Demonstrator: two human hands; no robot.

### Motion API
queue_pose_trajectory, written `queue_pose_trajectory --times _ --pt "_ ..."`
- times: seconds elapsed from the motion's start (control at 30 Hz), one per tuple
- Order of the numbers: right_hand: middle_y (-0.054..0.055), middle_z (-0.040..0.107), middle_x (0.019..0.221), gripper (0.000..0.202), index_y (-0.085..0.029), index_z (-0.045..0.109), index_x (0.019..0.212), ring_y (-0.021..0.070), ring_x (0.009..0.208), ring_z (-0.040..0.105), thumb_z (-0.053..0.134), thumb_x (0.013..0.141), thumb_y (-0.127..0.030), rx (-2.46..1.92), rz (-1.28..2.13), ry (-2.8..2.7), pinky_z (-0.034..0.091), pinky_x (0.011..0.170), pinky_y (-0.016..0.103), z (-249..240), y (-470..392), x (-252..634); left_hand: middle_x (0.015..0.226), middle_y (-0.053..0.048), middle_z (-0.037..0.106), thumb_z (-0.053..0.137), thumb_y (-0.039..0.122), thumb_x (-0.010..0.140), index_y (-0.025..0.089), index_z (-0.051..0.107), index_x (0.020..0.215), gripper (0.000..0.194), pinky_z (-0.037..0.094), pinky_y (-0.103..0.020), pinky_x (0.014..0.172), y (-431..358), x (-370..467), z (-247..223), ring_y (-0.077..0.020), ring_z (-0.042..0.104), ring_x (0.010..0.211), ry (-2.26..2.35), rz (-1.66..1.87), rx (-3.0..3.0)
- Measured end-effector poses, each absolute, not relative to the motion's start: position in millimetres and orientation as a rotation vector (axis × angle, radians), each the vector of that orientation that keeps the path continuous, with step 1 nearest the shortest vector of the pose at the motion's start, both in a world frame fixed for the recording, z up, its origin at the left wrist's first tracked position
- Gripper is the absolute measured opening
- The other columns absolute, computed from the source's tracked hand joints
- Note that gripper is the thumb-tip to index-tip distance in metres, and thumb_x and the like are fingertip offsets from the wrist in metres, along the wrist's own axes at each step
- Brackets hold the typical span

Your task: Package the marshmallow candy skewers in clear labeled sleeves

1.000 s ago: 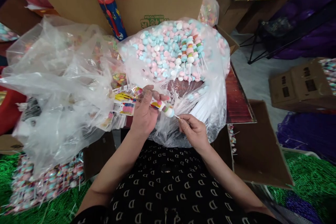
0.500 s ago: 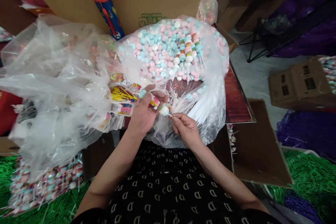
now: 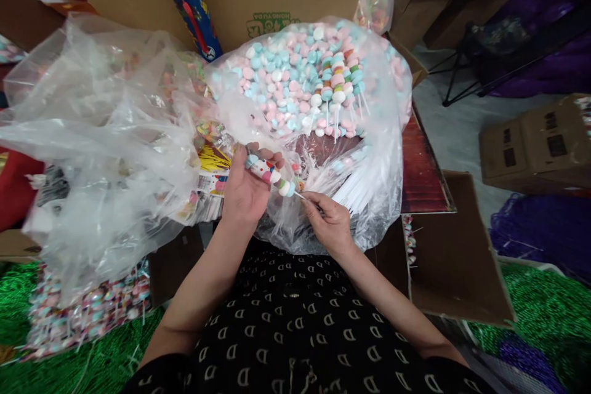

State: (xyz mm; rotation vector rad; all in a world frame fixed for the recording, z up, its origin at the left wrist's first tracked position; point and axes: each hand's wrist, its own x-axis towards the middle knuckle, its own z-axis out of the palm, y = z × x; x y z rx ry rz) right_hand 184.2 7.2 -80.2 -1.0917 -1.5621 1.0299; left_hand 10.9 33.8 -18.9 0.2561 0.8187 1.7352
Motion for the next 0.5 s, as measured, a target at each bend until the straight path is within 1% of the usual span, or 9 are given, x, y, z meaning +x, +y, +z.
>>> queue_pose_trajectory --times 0.03,0.1,0.17,0.23,0.3,0.43,0.5 --pt "0.001 0.075 0.075 0.016 -0.023 0.078 0.099 0.0151 0.065 0.068 0.066 0.093 -0.032 -1.098 1.081 -1.554 0.056 0.067 0.028 -81 7 185 0.073 0.001 0.073 0.068 0.046 0.096 0.022 0.070 0.085 0.027 0.061 -0.035 0.087 35 10 -19 -0.0156 0.074 0.076 0.814 1.744 0.238" --pt "-0.003 0.064 0.058 0.021 -0.022 0.077 0.100 0.0126 0.050 0.058 0.065 0.094 -0.039 -1.106 1.241 -1.513 0.051 0.057 0.027 -81 5 187 0.068 0.002 0.070 0.067 0.046 0.097 0.021 0.070 0.082 0.029 0.061 -0.035 0.086 36 10 -21 -0.0140 0.071 0.070 0.803 1.754 0.226" --pt "-0.007 0.053 0.048 0.030 -0.021 0.075 0.099 0.0107 0.042 0.047 0.063 0.096 -0.048 -1.106 1.410 -1.443 0.044 0.049 0.025 -80 4 190 0.066 0.003 0.069 0.068 0.047 0.096 0.021 0.070 0.081 0.030 0.061 -0.034 0.086 37 9 -23 -0.0135 0.070 0.067 0.796 1.758 0.237" --pt "-0.009 0.047 0.044 0.040 -0.019 0.074 0.096 0.0092 0.038 0.039 0.062 0.095 -0.057 -1.105 1.550 -1.386 0.037 0.045 0.024 -77 2 193 0.067 0.003 0.069 0.067 0.048 0.096 0.022 0.070 0.082 0.030 0.061 -0.034 0.085 37 8 -25 -0.0137 0.071 0.068 0.806 1.742 0.263" --pt "-0.009 0.046 0.043 0.047 -0.018 0.073 0.094 0.0081 0.037 0.036 0.062 0.094 -0.064 -1.098 1.671 -1.375 0.032 0.043 0.023 -71 2 197 0.067 0.003 0.068 0.066 0.049 0.097 0.022 0.070 0.083 0.031 0.061 -0.033 0.085 36 9 -27 -0.0137 0.072 0.068 0.838 1.716 0.300" --pt "-0.010 0.045 0.041 0.050 -0.018 0.072 0.092 0.0069 0.036 0.032 0.063 0.092 -0.067 -1.066 1.877 -1.367 0.027 0.043 0.022 -61 5 200 0.061 0.003 0.064 0.066 0.051 0.097 0.021 0.068 0.082 0.033 0.062 -0.031 0.082 32 12 -26 -0.0142 0.072 0.068 0.886 1.688 0.371" --pt "-0.011 0.043 0.039 0.049 -0.018 0.071 0.089 0.0067 0.035 0.029 0.064 0.091 -0.067 -1.062 1.945 -1.300 0.025 0.043 0.022 -60 7 198 0.061 0.003 0.064 0.065 0.051 0.097 0.021 0.068 0.083 0.034 0.062 -0.031 0.080 31 14 -24 -0.0144 0.072 0.067 0.879 1.678 0.414"
